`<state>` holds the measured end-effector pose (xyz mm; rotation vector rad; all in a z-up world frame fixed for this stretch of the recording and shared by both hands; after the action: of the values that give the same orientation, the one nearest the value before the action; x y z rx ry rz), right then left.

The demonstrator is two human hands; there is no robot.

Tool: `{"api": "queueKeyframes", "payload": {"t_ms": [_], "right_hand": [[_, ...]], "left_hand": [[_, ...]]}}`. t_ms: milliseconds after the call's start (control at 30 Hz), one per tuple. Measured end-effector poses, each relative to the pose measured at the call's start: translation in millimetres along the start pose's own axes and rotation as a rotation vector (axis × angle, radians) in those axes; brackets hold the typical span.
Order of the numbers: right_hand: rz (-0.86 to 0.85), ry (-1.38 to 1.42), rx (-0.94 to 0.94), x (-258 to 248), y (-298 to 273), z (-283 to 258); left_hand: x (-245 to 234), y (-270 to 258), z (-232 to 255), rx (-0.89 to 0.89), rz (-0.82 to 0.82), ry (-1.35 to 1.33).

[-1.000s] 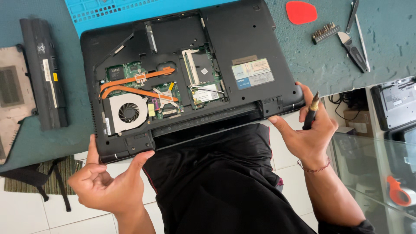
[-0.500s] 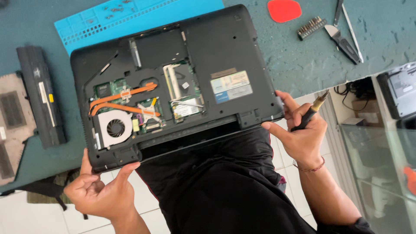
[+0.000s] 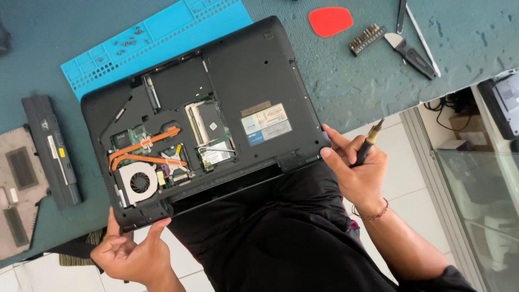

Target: The person uses a screwdriver to remove screws from the back panel of a disassembled laptop resting on their lap. They place the screws into a blue organizer tray and continue unscrewing various sections of the laptop chassis.

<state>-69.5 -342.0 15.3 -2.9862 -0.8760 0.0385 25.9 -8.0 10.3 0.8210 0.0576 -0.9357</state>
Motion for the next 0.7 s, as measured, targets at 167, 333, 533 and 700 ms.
{"api": "queueKeyframes", "payload": {"t_ms": [167,333,533,700], "right_hand": [[0.001,-0.177,-0.008,2.9,7.1,-3.3],[-0.134,-0.427,-0.057,-1.1,10.4,-4.3],[-0.216,-0.746,-0.271,-1.4,3.4,2.5],[-0.225,-0.815,-0.368,1.4,7.2,6.9]], "left_hand": [[1.2,-8.9,-4.0,0.063,-0.034,0.083],[7.9,-7.5,4.1,0.141,-0.024,0.084],[6.8,-6.3,6.5,0.133,-0.128,0.204],[10.0,-8.5,-9.2,0.136,-0.129,0.187]]}}
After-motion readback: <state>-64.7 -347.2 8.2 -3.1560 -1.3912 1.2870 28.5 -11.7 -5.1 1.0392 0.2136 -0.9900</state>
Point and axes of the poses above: each hand's wrist, its own y-axis towards the middle knuckle, its own x-axis out of the palm, z = x × y, the point moved 2 cm from there along y, towards the middle knuckle, and after that the axes turned 10 degrees about z, right-handed, at the moved point
